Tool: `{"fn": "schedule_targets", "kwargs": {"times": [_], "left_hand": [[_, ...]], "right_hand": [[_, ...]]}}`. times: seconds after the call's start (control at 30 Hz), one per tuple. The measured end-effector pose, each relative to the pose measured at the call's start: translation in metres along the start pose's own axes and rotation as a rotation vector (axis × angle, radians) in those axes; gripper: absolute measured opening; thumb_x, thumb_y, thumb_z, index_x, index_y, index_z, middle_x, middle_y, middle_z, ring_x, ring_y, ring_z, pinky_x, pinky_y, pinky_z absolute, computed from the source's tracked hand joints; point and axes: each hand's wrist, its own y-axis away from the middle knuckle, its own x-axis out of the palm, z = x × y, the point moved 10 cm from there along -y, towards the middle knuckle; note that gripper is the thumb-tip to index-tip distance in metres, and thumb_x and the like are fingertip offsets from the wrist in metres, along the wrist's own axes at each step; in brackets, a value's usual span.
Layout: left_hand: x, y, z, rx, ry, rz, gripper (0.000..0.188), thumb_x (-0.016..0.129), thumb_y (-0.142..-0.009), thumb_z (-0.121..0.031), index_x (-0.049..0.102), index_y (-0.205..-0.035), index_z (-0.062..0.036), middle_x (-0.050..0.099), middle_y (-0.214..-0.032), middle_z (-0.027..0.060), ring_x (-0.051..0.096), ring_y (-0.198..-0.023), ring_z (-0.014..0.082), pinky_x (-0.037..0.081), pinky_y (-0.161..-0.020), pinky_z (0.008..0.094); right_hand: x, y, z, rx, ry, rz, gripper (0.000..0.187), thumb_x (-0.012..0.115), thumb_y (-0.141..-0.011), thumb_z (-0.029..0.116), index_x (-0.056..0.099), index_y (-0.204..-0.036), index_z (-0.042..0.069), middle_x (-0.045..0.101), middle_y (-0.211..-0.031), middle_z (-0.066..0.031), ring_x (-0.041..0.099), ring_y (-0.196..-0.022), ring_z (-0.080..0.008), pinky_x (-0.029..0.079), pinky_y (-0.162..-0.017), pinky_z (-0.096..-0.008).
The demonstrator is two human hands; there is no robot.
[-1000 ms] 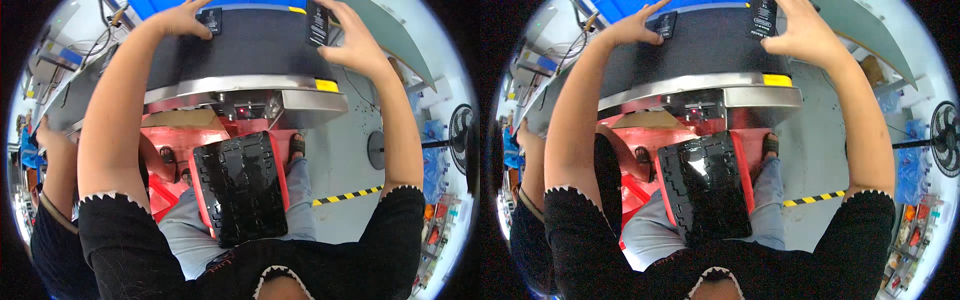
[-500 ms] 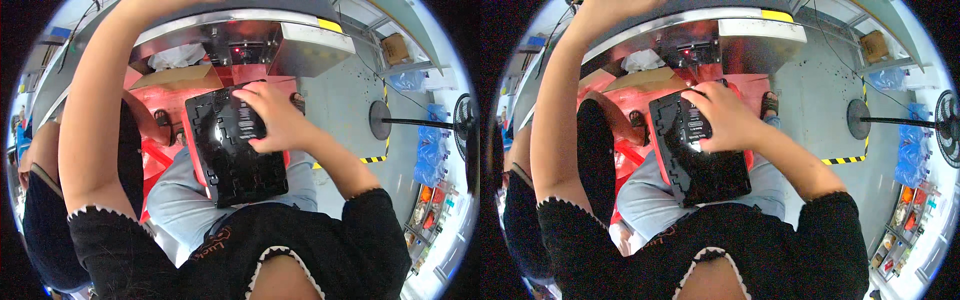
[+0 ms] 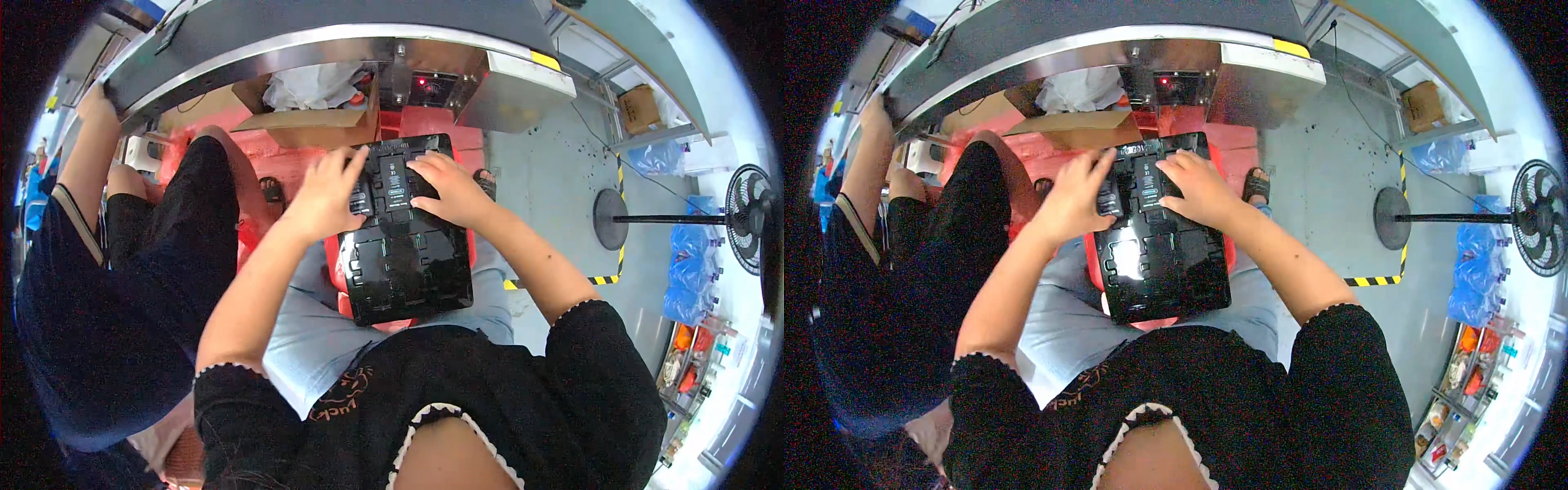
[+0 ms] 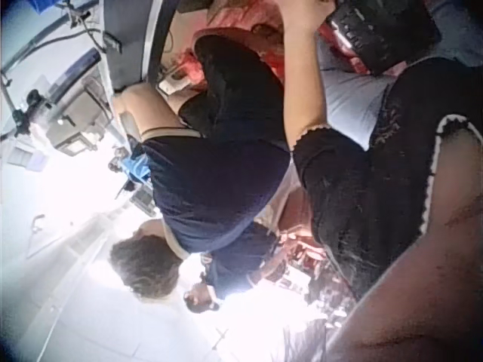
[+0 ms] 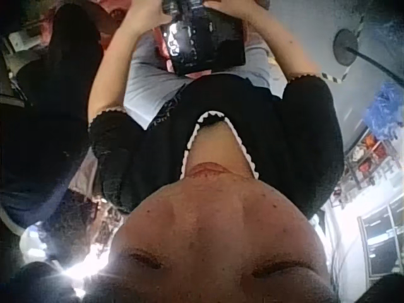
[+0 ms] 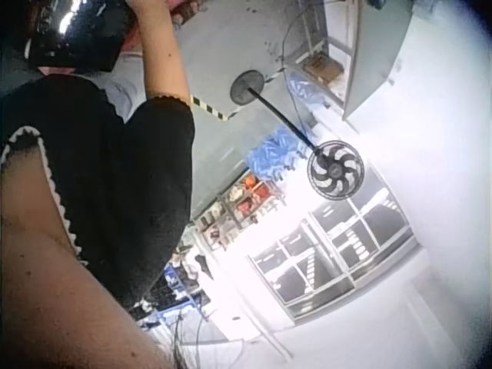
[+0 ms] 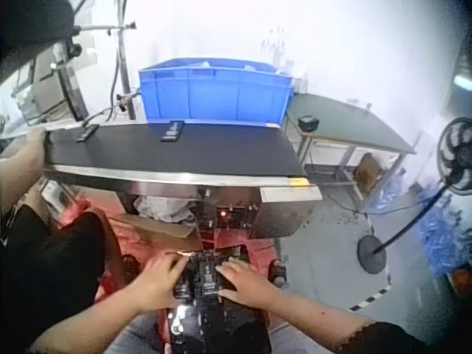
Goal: The person sits on the floor and repeatedly picks up small black batteries from a red tray, places them into a machine, and then returns them to the tray. The person handles the batteries one by one in a repetitive cycle throughout the video.
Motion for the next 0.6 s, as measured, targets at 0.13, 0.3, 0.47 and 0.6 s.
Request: {"fn": "schedule_targets", "kwargs": {"times": [0.13,0.3,0.47,0.6], "left_hand": [[0.053,0.006,0.017,-0.045,-0.059,0.099,0.097,0.080,-0.065,-0.025,0.030,-0.146,-0.0066,0.038,-0.142,0.0152,0.035,-0.134,0.0340,0.028,-0.110,0.0514],[0.075,0.012,0.025,-0.058,0.008,0.105,0.090,0.076,-0.074,-0.025,0.027,-0.148,-0.0104,0.028,-0.154,0.0114,0.028,-0.142,0.0309,0.020,-0.115,0.0524],[0.060,0.015,0.017,-0.018,0.081,0.042,0.086,0.075,-0.075,-0.020,0.029,-0.148,-0.0126,0.027,-0.153,0.0157,0.031,-0.140,0.0328,0.021,-0.115,0.0531],[-0.002,0.015,0.010,0.003,0.081,-0.264,0.066,0.073,-0.077,-0.014,0.045,-0.137,-0.0102,0.042,-0.141,0.0181,0.044,-0.128,0.0351,0.033,-0.107,0.0498]], "right_hand": [[-0.044,-0.006,0.035,-0.129,-0.096,-0.105,0.053,0.071,-0.081,0.024,0.054,-0.127,0.004,0.054,-0.127,-0.0163,0.049,-0.122,-0.0328,0.037,-0.105,-0.0409],[-0.171,-0.030,0.074,-0.276,-0.243,-0.449,0.040,0.072,-0.083,0.023,0.063,-0.118,0.005,0.062,-0.118,-0.0089,0.058,-0.110,-0.0194,0.046,-0.094,-0.0324],[-0.252,-0.100,0.075,-0.273,0.056,-0.586,0.074,0.069,-0.072,0.020,0.039,-0.138,0.003,0.043,-0.135,-0.0212,0.041,-0.127,-0.0327,0.034,-0.108,-0.0400],[-0.269,-0.185,0.035,-0.208,0.434,-0.506,0.089,0.068,-0.069,0.018,0.026,-0.146,0.000,0.026,-0.149,-0.0302,0.028,-0.138,-0.0420,0.025,-0.115,-0.0415]]}}
